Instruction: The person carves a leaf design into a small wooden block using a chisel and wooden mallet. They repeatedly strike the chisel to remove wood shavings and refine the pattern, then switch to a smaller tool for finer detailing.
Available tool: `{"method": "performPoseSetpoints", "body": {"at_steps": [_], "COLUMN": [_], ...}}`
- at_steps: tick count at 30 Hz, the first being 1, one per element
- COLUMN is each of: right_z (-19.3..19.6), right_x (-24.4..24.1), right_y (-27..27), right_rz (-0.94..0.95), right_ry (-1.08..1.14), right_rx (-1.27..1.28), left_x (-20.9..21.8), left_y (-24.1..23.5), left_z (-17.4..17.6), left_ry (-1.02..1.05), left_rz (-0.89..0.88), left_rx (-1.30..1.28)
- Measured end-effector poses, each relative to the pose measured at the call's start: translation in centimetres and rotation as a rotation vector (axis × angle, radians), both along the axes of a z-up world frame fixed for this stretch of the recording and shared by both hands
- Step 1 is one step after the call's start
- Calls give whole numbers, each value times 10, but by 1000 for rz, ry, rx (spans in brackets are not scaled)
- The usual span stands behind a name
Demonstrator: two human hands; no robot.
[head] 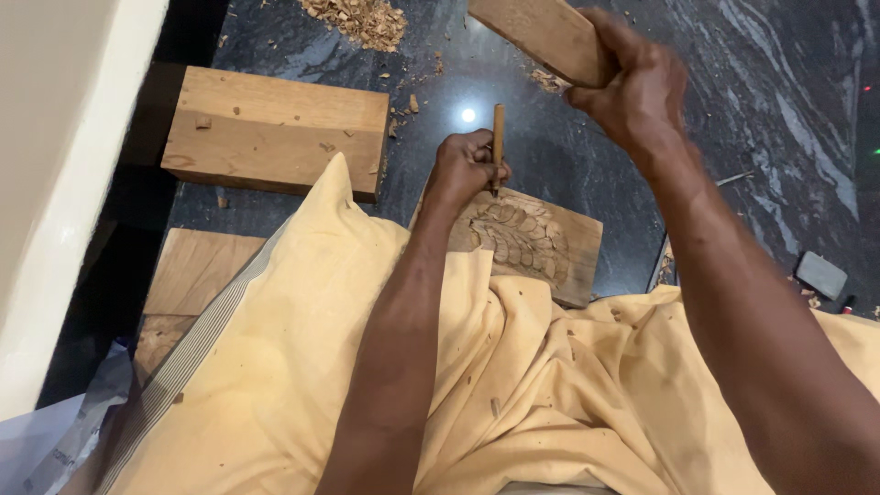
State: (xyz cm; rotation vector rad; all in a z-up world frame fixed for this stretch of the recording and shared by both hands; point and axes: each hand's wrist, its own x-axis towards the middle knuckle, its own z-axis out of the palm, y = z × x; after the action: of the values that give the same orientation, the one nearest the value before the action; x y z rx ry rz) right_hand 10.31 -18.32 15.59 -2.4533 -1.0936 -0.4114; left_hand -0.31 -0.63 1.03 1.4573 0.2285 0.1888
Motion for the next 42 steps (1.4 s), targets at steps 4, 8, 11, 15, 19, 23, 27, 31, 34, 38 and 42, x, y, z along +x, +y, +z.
{"method": "performPoseSetpoints", "body": {"at_steps": [4,8,11,15,19,23,27,31,34,38,42], "right_z": [5,6,11,8,19,7,8,14,22,27,21], "right_x": [5,-11,-11,-15,-26,-29,-24,-23,-25,-29,-35], "right_y": [-4,1,1,-7,-15,-23,-35,-33,-25,-12,-5], "right_rz": [-3,-73,-110,-4,-87,-78,-95,-49,-23,-61,-20], "right_ry": [-174,22,45,32,-8,-42,-66,-82,-158,-94,-101], "right_rx": [-379,-118,-353,14,-384,66,105,145,132,128,76], "left_x": [2,2,4,-5,-18,-22,-11,-10,-11,-21,-30], "left_y": [-2,-3,-5,-5,-7,-3,3,1,0,-4,-14], "left_z": [-6,-11,-5,6,18,19,3,-9,-9,6,22], "left_ry": [5,14,30,50,-23,32,23,83,1,-6,59], "left_rz": [-14,11,-6,-6,-93,-5,128,114,83,105,164], "left_rx": [20,24,18,92,4,-164,-101,-51,-48,120,265]}}
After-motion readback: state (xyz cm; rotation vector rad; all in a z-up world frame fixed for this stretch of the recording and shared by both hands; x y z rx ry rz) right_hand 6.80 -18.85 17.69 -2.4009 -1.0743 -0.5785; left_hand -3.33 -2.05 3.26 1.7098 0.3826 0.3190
